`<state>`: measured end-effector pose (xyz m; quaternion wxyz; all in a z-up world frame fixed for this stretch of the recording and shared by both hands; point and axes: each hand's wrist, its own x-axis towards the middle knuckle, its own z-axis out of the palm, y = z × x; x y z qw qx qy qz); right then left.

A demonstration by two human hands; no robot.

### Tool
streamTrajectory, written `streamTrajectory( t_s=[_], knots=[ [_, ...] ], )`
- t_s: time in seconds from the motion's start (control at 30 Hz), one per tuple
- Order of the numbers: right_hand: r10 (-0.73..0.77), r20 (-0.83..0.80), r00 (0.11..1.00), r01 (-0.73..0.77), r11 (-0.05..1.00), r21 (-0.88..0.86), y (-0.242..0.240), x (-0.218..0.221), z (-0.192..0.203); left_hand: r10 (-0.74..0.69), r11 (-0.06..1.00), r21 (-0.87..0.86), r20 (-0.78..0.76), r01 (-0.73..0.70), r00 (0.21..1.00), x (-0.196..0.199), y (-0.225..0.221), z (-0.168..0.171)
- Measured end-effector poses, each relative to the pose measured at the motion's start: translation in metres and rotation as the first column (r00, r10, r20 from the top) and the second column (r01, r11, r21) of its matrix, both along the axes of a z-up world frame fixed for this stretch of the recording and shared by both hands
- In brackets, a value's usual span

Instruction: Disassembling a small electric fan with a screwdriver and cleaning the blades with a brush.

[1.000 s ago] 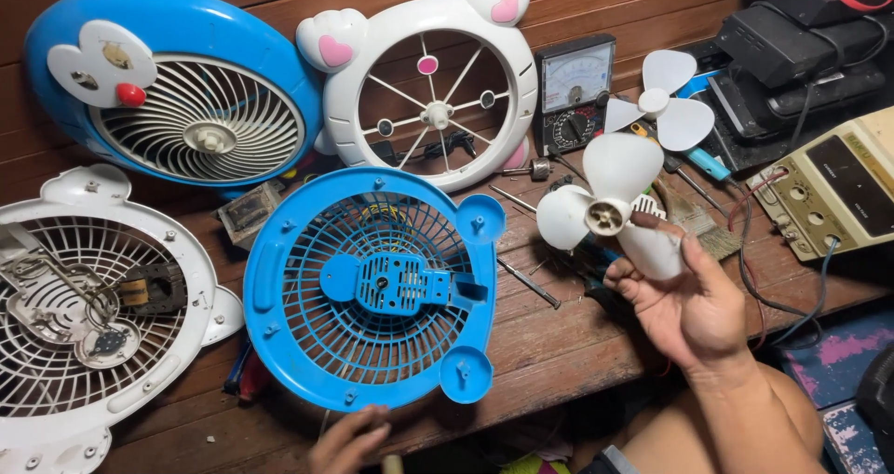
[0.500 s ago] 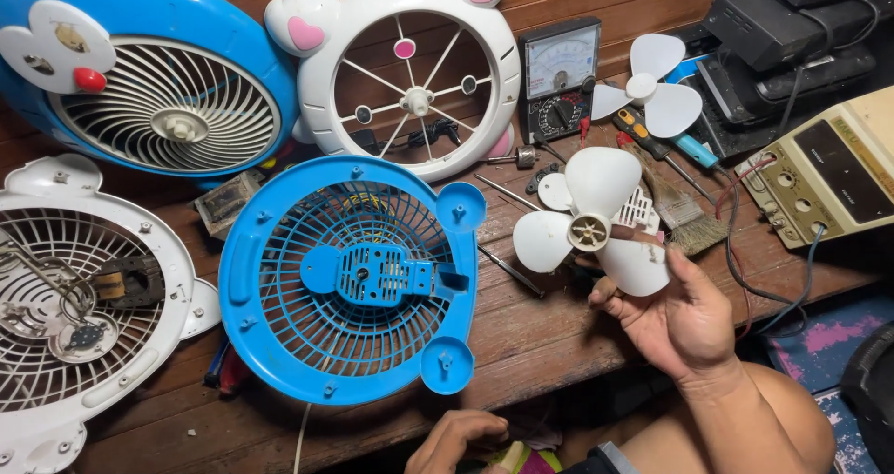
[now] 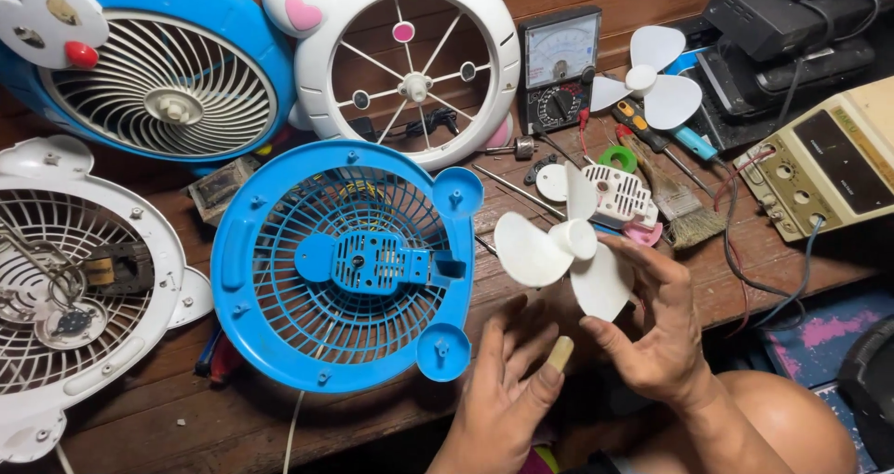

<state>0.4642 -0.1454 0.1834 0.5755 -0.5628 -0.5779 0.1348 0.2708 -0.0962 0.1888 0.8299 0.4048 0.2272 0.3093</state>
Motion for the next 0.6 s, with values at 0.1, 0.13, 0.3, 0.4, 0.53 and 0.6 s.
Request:
streamTrajectory(
  t_s=[0.1, 0.13, 0.3, 0.4, 0.53, 0.6],
  knots=[
    [0.104, -0.018, 0.994, -0.104, 0.994, -0.037, -0.010, -0.005, 0.002, 0.074, 0.997, -0.014, 0.139, -0.073, 0.988, 0.022, 0.014, 0.028],
    [0.103, -0.015, 0.995, -0.104, 0.994, -0.034, -0.008, -0.003, 0.002, 0.073, 0.997, -0.011, 0.142, -0.072, 0.987, 0.029, 0.017, 0.025],
    [0.125, 0.381, 0.916, -0.115, 0.992, -0.048, 0.007, 0.023, 0.017, 0.206, 0.925, -0.311, -0.071, -0.218, 0.976, 0.057, 0.032, 0.031],
    [-0.103, 0.496, 0.862, 0.191, 0.973, -0.131, 0.017, 0.068, 0.031, 0.218, 0.945, -0.238, -0.062, -0.226, 0.974, 0.059, 0.037, 0.031],
    [-0.258, 0.770, 0.583, 0.594, 0.782, -0.188, 0.034, 0.144, 0.010, 0.197, 0.935, -0.293, -0.040, -0.200, 0.980, 0.060, 0.037, 0.020],
    [-0.123, 0.721, 0.682, 0.662, 0.523, -0.536, 0.048, 0.149, 0.017, 0.212, 0.900, -0.386, -0.016, -0.202, 0.977, 0.061, 0.038, 0.014]
  ],
)
